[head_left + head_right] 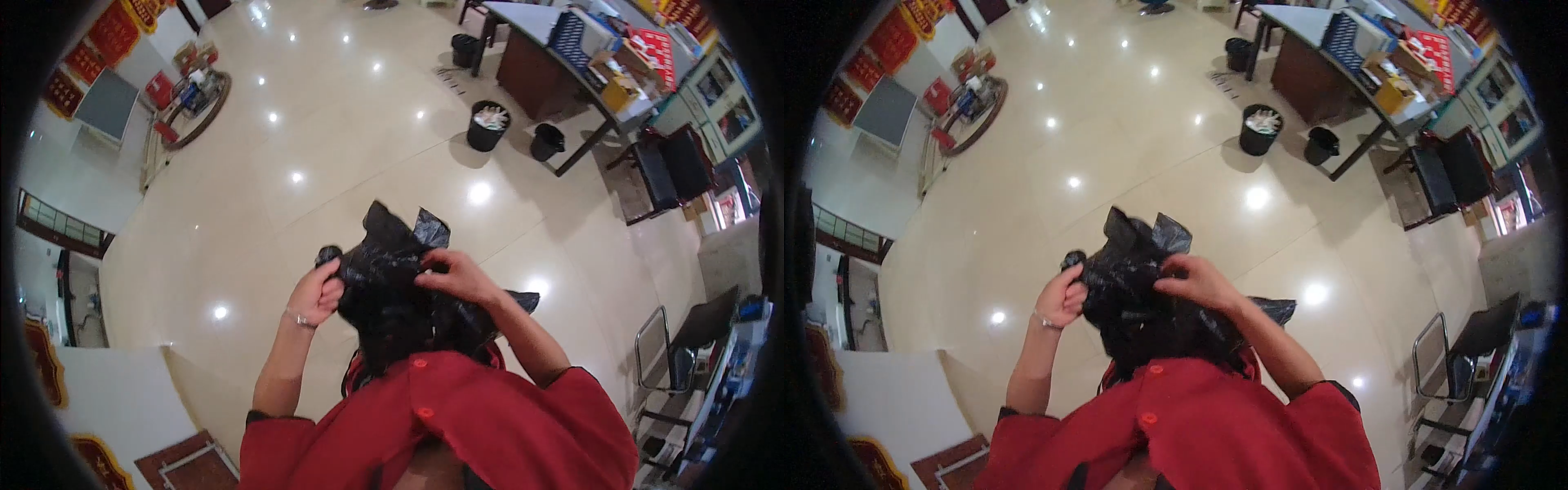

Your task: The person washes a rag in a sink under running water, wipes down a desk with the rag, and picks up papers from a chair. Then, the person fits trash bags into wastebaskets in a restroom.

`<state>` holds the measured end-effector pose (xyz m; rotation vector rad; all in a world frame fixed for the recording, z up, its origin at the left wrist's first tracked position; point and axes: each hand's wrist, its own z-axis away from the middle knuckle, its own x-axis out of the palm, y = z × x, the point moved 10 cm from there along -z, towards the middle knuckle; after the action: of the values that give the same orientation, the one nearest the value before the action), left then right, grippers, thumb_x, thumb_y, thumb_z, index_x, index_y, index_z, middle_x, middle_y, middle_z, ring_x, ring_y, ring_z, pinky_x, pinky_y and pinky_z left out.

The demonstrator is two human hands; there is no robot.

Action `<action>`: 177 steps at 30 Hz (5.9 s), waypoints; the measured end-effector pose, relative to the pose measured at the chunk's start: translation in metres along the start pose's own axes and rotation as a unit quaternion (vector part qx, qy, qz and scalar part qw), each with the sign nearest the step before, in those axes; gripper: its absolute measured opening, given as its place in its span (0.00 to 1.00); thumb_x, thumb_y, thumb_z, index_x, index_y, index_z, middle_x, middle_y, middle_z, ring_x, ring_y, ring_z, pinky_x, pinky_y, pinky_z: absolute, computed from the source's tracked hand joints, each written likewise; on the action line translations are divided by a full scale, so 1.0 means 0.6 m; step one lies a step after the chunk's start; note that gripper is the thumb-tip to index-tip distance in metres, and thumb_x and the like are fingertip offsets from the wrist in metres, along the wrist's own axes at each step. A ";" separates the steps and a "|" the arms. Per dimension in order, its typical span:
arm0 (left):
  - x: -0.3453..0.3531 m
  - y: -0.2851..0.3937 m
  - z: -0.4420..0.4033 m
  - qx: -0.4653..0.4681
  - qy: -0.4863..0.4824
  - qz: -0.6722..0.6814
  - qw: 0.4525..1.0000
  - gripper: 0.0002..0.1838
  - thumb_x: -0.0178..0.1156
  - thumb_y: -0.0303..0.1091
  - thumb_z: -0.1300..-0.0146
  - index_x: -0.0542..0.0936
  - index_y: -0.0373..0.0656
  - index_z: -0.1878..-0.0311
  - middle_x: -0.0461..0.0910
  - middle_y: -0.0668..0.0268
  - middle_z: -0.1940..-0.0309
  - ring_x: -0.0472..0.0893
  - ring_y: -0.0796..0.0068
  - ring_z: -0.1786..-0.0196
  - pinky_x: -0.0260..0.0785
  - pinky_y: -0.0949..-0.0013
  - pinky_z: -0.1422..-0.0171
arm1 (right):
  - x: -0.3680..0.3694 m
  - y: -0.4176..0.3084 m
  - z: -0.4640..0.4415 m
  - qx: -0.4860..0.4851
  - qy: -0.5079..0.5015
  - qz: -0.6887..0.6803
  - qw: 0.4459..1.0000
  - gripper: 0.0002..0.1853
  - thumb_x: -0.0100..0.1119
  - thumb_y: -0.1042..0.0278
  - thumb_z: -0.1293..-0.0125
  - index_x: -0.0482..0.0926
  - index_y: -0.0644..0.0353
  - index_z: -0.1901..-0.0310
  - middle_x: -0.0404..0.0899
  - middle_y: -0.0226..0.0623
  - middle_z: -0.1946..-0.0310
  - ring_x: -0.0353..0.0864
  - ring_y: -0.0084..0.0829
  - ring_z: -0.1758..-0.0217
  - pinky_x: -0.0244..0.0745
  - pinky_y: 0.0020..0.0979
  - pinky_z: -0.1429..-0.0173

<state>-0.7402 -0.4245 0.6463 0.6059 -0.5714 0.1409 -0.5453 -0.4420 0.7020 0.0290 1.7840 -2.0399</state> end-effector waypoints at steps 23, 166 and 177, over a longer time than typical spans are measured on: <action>0.272 0.362 -0.542 0.041 -0.086 -0.211 0.973 0.09 0.47 0.29 0.43 0.69 0.39 0.59 0.73 0.63 0.78 0.72 0.77 0.80 0.63 0.78 0.84 | -0.477 0.168 -0.308 0.100 0.290 -0.080 0.948 0.10 0.52 0.66 0.43 0.74 0.66 0.66 0.76 0.32 0.74 0.73 0.22 0.68 0.67 0.23 0.60; 1.154 0.746 -0.979 0.462 -0.633 -0.274 0.558 0.06 0.61 0.24 0.60 0.73 0.41 0.78 0.66 0.66 0.87 0.66 0.69 0.87 0.56 0.71 0.83 | -1.180 0.189 -0.878 -0.100 0.070 -0.118 0.985 0.32 0.65 0.61 0.63 0.66 0.57 0.52 0.73 0.49 0.64 0.74 0.40 0.62 0.67 0.34 0.59; 1.017 0.799 -1.149 0.471 -0.091 -0.553 0.681 0.24 0.63 0.29 0.56 0.68 0.43 0.52 0.56 0.58 0.49 0.64 0.65 0.50 0.58 0.68 0.45 | -1.273 0.259 -0.824 0.038 0.390 0.094 0.915 0.12 0.62 0.71 0.60 0.75 0.58 0.69 0.74 0.41 0.75 0.75 0.42 0.70 0.70 0.34 0.68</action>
<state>-0.0463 0.3400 0.7541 1.9133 -0.1860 -0.8568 0.0708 0.2449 0.6923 1.1356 2.0027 -2.0957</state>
